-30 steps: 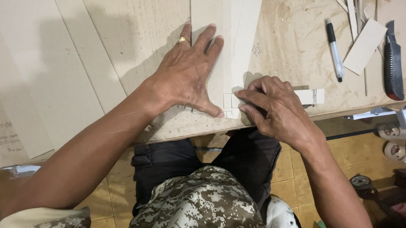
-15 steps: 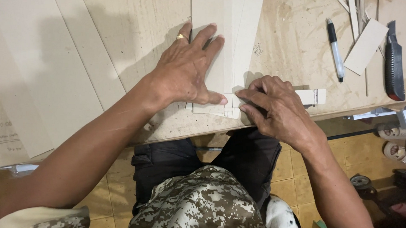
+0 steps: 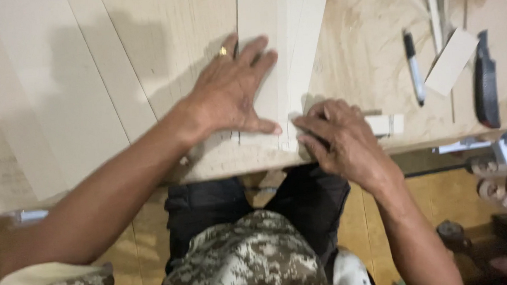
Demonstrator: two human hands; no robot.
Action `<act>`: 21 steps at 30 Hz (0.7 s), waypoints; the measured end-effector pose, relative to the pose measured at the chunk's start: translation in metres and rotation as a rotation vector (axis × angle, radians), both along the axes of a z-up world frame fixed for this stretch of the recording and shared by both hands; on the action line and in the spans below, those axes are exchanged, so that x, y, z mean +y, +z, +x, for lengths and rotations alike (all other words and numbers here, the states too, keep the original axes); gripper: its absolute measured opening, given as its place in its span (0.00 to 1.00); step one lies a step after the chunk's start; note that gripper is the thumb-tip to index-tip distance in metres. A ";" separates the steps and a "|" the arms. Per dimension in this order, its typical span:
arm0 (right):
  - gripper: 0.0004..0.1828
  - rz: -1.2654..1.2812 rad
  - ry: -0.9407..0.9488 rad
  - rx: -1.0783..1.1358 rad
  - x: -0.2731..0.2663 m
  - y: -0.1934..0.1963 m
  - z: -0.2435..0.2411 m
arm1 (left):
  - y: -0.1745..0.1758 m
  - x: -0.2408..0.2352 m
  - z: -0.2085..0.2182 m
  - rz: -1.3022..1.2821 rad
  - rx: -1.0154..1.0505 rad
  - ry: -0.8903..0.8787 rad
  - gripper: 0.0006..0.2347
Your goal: Cutting and fitting cardboard strips to assemble a structure on a workbench.
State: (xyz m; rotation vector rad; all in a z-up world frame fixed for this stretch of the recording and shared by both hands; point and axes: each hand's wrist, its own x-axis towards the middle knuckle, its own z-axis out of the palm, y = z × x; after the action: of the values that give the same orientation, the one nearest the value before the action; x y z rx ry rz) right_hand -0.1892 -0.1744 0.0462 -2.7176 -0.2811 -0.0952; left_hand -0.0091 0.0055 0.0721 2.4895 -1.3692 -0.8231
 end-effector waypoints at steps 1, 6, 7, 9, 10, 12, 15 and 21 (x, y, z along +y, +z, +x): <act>0.18 -0.015 0.006 -0.035 -0.001 0.000 0.000 | -0.001 0.003 0.000 -0.015 -0.035 0.006 0.53; 0.22 0.046 -0.262 0.207 -0.038 -0.002 0.018 | 0.002 0.011 0.013 -0.134 -0.044 -0.157 0.48; 0.22 0.038 -0.261 0.189 -0.048 0.006 0.031 | 0.007 0.009 0.014 -0.143 -0.062 -0.155 0.48; 0.18 -0.055 -0.297 0.067 -0.063 0.017 0.053 | 0.010 0.007 0.013 -0.107 0.029 -0.112 0.48; 0.18 -0.062 -0.297 0.056 -0.067 0.019 0.068 | 0.015 0.005 0.014 -0.115 0.018 -0.113 0.48; 0.18 -0.121 -0.328 0.060 -0.076 0.021 0.095 | 0.022 0.000 0.015 -0.060 0.052 -0.071 0.47; 0.16 -0.127 -0.302 0.024 -0.082 0.015 0.137 | 0.023 -0.007 0.024 -0.048 0.092 -0.062 0.50; 0.20 -0.101 -0.212 0.061 -0.100 0.002 0.187 | -0.021 -0.018 0.028 -0.013 0.042 -0.066 0.66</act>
State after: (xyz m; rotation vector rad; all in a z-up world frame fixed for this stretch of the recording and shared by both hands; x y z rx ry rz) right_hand -0.0022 -0.2742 0.0477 -2.8374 0.0208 -0.0592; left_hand 0.0193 -0.0127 0.0510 2.4143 -1.4447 -0.8719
